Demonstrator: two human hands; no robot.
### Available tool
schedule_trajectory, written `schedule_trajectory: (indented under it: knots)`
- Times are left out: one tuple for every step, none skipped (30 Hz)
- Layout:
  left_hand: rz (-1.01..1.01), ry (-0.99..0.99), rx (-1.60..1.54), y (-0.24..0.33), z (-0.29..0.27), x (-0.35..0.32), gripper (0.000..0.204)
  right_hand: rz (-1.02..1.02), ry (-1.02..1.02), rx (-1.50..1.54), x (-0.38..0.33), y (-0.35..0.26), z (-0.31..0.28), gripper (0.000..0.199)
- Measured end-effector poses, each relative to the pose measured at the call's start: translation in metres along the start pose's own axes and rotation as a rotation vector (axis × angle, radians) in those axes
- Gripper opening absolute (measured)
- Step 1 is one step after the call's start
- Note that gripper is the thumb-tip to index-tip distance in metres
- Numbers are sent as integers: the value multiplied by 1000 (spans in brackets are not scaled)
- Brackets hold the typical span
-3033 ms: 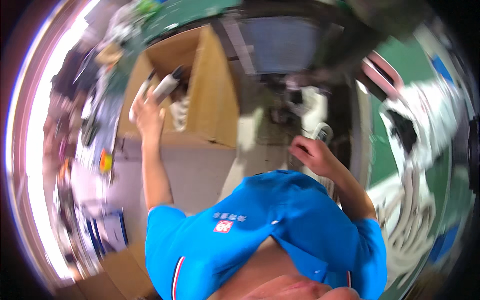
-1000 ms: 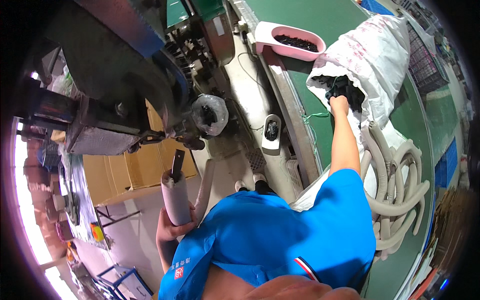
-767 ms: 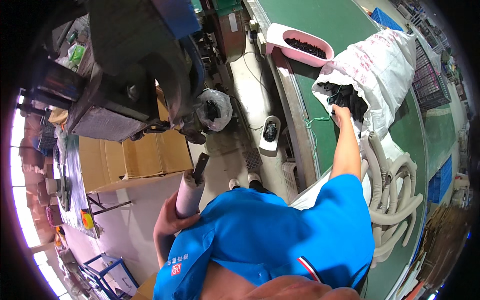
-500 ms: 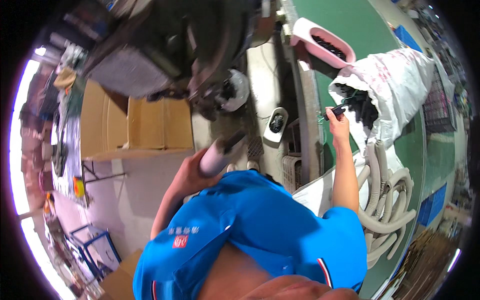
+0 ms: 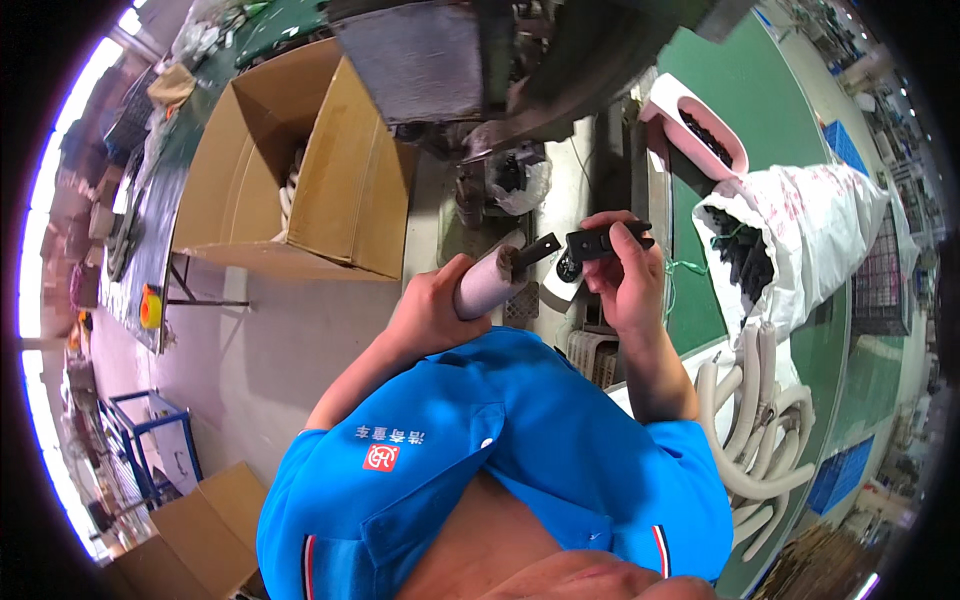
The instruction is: The person repeatedly picks up a short white hose segment and a black plastic fitting, inserts the fitting into the hose end, and places the assembled unit into a cardboard box. The cycle repeats with new hose and fitting pieces throughout the clip.
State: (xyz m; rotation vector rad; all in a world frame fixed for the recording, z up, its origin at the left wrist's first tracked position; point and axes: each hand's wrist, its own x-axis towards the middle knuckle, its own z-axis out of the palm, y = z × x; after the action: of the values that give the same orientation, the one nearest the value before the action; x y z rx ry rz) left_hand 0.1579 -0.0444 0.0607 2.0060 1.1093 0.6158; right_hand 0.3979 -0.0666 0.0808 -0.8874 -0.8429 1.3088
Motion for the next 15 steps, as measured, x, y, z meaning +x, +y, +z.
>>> schedule_trajectory:
  knots:
    - [7, 29, 16, -3, -2, -3, 42, 7, 16, -4, 2, 3, 7, 28]
    - [14, 55, 29, -5, -2, -5, 42, 16, 0, 0, 3, 7, 10, 28]
    - [11, 69, 36, -8, -2, -8, 42, 25, -15, 3, 4, 11, 12, 28]
    - [9, 83, 43, -10, -3, -10, 42, 33, -30, 6, 6, 13, 15, 28]
    - [7, 96, 50, -12, -3, -11, 42, 14, -15, 9, 7, 14, 20, 26]
    - [-4, 116, 39, -13, -4, -13, 42, -3, -5, 20, 9, 16, 22, 26]
    - [-14, 135, 27, -14, -5, -16, 41, -21, 6, 31, 11, 19, 22, 26]
    - [-23, 151, 18, -16, -7, -17, 41, -39, 20, 45, 13, 22, 23, 26]
    - [-19, 142, -2, -17, -8, -18, 41, -11, -9, 51, 14, 22, 25, 26]
    - [-14, 133, -21, -17, -10, -18, 41, 18, -38, 57, 14, 23, 26, 26]
    - [-9, 119, -40, -18, -11, -19, 41, 46, -63, 66, 13, 24, 27, 26]
    - [-10, 83, -32, -19, -14, -20, 41, 75, -87, 74, 13, 24, 28, 26]
    - [-12, 46, -23, -20, -17, -20, 41, 114, -122, 97, 14, 21, 27, 26]
    - [-16, 8, -14, -22, -21, -21, 41, 177, -192, 79, 15, 19, 24, 27]
    - [-5, -37, 6, -23, -27, -22, 41, 241, -263, 62, 17, 17, 19, 27]
